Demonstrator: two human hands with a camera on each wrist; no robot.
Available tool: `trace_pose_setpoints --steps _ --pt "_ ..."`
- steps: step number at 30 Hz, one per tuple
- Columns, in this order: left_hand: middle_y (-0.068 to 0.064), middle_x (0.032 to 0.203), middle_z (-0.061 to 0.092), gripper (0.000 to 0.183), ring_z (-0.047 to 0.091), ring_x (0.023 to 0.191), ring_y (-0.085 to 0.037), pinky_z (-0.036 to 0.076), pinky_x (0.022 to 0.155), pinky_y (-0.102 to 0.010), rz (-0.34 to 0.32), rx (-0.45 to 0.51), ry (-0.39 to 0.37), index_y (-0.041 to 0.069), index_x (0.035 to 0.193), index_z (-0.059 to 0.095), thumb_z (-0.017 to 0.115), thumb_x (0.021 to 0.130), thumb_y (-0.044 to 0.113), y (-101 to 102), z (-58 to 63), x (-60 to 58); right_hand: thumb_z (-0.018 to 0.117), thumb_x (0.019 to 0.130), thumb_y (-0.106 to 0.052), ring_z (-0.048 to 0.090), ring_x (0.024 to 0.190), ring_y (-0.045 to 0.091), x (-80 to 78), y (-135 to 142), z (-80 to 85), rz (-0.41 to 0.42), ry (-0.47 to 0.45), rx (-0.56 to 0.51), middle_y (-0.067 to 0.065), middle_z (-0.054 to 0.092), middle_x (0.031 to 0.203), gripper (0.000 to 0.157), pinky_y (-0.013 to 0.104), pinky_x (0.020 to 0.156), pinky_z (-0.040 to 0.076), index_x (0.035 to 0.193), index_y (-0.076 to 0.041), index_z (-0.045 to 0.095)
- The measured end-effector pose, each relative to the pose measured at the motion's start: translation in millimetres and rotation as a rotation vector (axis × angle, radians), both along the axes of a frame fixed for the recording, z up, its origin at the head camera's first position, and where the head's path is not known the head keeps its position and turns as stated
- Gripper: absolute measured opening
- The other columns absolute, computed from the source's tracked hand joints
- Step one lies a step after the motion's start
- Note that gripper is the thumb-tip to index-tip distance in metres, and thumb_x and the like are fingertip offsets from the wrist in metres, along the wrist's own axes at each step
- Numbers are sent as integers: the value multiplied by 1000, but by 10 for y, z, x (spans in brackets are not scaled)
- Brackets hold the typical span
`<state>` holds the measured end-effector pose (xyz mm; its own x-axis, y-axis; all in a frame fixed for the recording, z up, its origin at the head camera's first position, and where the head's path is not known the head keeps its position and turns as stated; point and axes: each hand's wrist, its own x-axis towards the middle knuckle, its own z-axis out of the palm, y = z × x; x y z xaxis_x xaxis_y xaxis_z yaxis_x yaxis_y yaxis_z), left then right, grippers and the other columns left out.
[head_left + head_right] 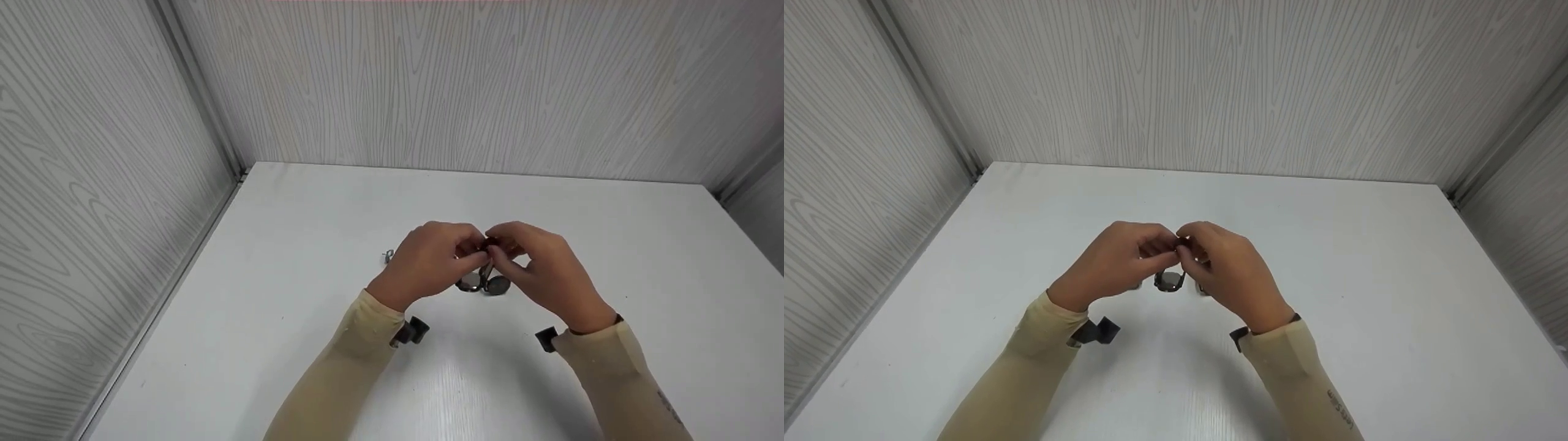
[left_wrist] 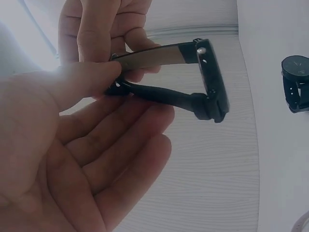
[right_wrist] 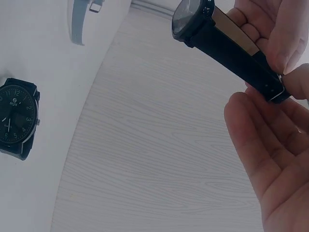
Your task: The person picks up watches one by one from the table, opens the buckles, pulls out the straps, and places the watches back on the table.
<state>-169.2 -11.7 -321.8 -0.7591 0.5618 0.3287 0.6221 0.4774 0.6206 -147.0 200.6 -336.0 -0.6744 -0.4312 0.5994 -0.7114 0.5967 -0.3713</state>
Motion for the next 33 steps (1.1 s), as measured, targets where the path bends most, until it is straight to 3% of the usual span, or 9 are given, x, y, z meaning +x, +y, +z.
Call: trace_pose_setpoints --steps 8,16,26,33 --pt "9 93 76 15 65 80 -1 51 72 -21 0 -73 101 15 105 77 72 99 28 -8 -32 -14 73 92 4 68 82 2 11 -2 -13 31 -15 29 -6 71 102 23 18 73 54 111 -9 70" --pt "6 93 76 16 63 76 -3 50 69 -22 -5 -67 131 14 107 76 72 99 28 -27 -29 2 73 91 5 68 81 2 4 -5 -29 45 33 22 -5 72 101 24 19 73 54 110 -8 71" --pt "3 94 75 12 61 74 -4 50 70 -21 -36 -30 41 11 104 72 72 99 21 -16 -6 10 74 89 7 68 81 4 10 -3 -37 50 64 19 -4 72 100 27 20 73 55 112 -7 71" --pt "0 95 76 18 69 82 -3 53 73 -21 -66 25 6 8 105 61 73 99 19 -20 -22 10 74 89 7 68 81 4 8 -10 -24 37 68 29 -2 74 104 28 19 73 55 114 -7 71"
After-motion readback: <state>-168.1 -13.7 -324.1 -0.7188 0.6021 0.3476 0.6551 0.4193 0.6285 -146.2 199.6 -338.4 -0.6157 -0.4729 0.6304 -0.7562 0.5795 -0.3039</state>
